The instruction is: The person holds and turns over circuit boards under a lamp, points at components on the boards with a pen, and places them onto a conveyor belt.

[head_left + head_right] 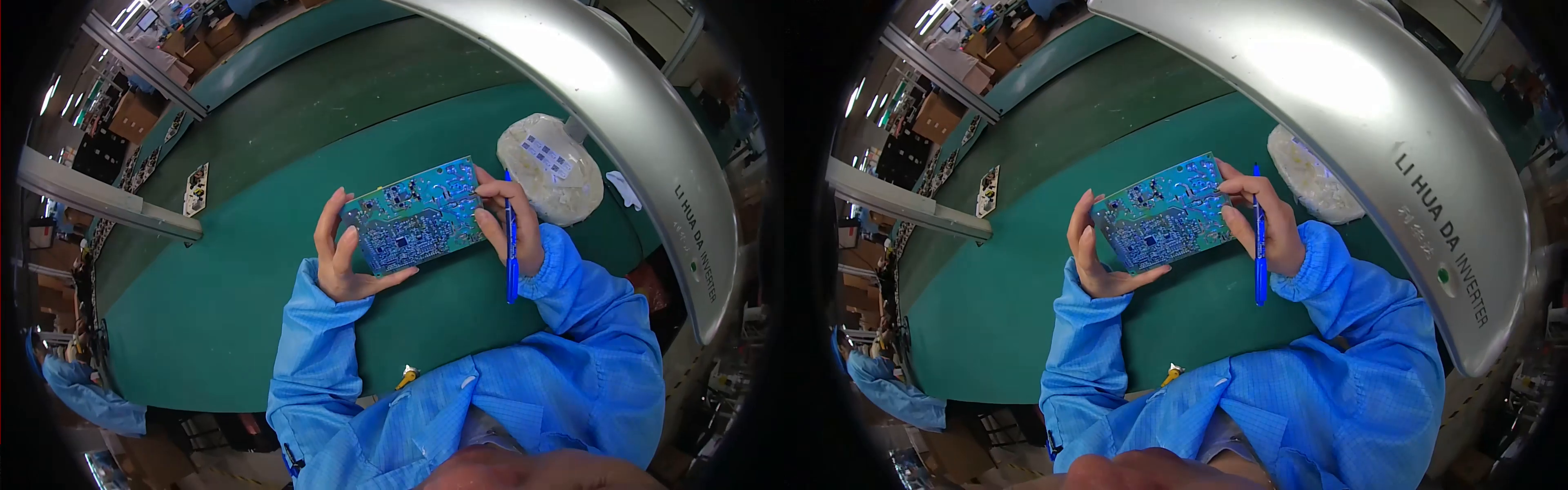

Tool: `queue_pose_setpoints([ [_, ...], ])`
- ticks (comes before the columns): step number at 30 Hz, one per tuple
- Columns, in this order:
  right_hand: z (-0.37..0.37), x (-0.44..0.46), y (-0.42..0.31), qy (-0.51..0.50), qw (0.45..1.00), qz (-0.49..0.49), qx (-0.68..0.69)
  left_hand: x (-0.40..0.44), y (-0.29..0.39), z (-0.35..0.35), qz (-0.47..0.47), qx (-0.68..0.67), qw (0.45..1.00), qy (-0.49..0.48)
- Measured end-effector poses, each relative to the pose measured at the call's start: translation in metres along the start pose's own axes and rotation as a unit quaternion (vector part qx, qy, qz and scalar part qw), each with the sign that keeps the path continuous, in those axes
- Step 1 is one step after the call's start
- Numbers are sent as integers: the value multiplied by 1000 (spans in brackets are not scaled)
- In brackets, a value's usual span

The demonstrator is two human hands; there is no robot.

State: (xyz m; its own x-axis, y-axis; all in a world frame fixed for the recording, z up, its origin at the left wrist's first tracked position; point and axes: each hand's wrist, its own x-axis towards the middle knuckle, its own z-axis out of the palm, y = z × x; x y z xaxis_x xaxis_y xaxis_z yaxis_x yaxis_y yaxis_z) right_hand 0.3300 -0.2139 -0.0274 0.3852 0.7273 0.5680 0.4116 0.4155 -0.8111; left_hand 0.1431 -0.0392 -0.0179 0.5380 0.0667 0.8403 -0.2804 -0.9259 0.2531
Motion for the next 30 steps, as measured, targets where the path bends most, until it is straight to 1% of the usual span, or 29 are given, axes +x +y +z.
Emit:
queue_pose_setpoints([
  [1,-4,2,5,2,999,9,34,1,-4,5,14,9,1000,0],
  [2,-6,2,5,4,998,16,66,-1,-5,6,10,16,1000,-1],
  [3,-12,1,3,-44,994,60,81,-3,-7,8,2,-1,1000,3],
  [4,-11,2,4,-47,993,61,86,-4,-7,8,-6,-19,1000,7],
  [6,-8,3,4,-30,988,43,144,-1,-7,6,-9,-11,1000,13],
  [7,-9,2,5,-31,985,57,162,0,-7,6,-12,-6,1000,18],
  [11,-10,6,7,-21,981,79,178,-2,-11,10,-19,-7,1000,-9],
  [14,-12,7,9,-33,978,58,199,0,-9,11,-14,-2,1000,-15],
  [16,-17,8,9,-37,980,53,188,7,-4,14,-59,9,998,-8],
  [19,-19,8,11,-41,981,44,185,-1,-11,17,-48,-16,998,-24],
  [23,-22,9,18,-37,979,53,195,0,-10,23,-58,-16,998,-30],
  [25,-23,10,19,-30,973,58,219,-1,-10,25,-59,-23,998,-19],
  [30,-27,9,22,-34,975,60,212,7,-1,27,-50,-8,999,-11],
])
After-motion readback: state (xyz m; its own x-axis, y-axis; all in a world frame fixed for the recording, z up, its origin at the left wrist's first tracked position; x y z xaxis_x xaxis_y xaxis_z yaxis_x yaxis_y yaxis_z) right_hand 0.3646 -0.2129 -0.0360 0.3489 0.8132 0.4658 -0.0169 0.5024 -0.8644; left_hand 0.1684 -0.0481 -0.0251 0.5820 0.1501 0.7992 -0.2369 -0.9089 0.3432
